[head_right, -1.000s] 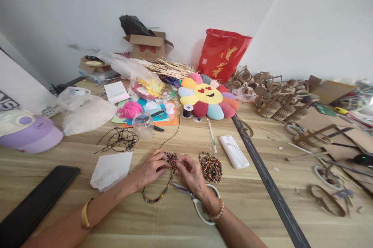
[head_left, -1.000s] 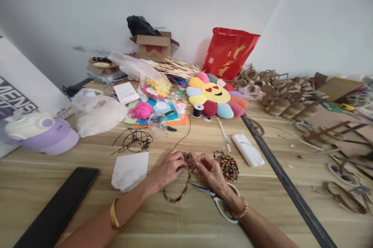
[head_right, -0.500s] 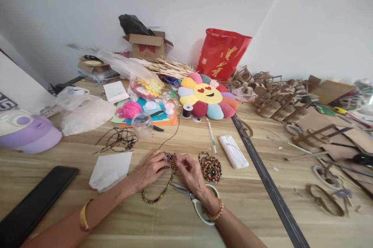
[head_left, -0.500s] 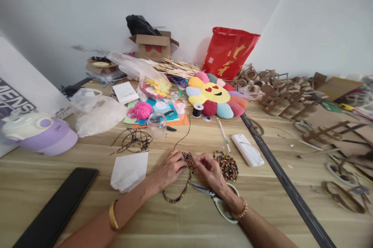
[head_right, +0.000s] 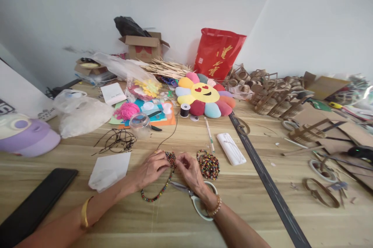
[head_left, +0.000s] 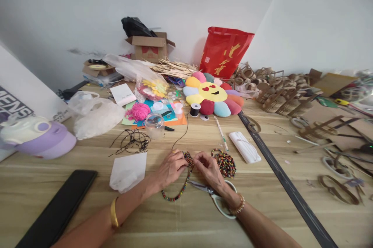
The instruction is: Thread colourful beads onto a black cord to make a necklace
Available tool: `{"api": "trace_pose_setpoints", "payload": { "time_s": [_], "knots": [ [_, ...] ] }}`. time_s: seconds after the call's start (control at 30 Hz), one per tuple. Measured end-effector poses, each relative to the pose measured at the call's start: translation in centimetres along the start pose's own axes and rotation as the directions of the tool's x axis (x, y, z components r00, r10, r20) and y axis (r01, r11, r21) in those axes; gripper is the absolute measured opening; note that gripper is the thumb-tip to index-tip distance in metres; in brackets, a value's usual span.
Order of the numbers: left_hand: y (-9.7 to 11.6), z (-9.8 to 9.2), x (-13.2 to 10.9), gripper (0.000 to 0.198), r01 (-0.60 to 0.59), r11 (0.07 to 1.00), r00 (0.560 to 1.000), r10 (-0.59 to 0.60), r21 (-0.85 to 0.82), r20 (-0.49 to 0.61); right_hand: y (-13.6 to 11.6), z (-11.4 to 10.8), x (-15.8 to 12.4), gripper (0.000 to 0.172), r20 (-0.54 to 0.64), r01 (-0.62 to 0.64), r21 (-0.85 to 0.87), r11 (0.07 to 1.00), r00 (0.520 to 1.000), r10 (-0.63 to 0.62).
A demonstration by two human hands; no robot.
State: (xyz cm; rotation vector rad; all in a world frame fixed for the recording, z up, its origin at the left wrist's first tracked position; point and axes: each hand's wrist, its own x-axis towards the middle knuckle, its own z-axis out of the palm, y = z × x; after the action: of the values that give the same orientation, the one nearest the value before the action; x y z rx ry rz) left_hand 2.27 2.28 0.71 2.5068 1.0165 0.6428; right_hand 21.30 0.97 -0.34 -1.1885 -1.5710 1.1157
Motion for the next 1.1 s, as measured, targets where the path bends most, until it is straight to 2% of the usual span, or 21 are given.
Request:
{"api": "trace_pose_setpoints", "payload": {
  "time_s": [0.13,0.27,0.6,0.73,0.87,1.1],
  "knots": [
    [0.5,0.2,0.8,0.019,-0.031,0.999,0.999,0.030,0.034,0.030,0.1,0.0,0.0,0.029,-0.003,0.011,0.000,1.000,1.000,-0.011],
    [0.7,0.7,1.2,0.018,-0.010,0.999,0.999,0.008,0.049,0.049,0.0,0.0,0.0,0.028,-0.020,0.019,-0.007,1.000,1.000,-0.019],
    [0.4,1.2,1.3,0.021,0.003,1.000,1.000,-0.003,0.023,0.014,0.0,0.0,0.1,0.027,-0.023,0.024,-0.006,1.000,0.999,-0.024],
    [-0.4,1.0,1.3,0.014,0.036,0.986,0.995,-0.051,-0.162,-0.091,0.0,-0.1,0.2,0.027,-0.021,0.017,-0.006,1.000,1.000,-0.017],
    [-1.3,0.6,1.4,0.011,0.074,0.916,0.978,-0.143,-0.394,-0.149,0.2,-0.1,0.2,0.026,-0.012,0.015,-0.003,1.000,1.000,-0.015],
    [-1.9,-0.2,1.6,0.015,0.241,0.716,0.956,-0.292,-0.655,0.032,0.0,0.0,0.1,0.022,-0.008,0.025,-0.039,0.999,1.000,-0.026]
  ]
}}
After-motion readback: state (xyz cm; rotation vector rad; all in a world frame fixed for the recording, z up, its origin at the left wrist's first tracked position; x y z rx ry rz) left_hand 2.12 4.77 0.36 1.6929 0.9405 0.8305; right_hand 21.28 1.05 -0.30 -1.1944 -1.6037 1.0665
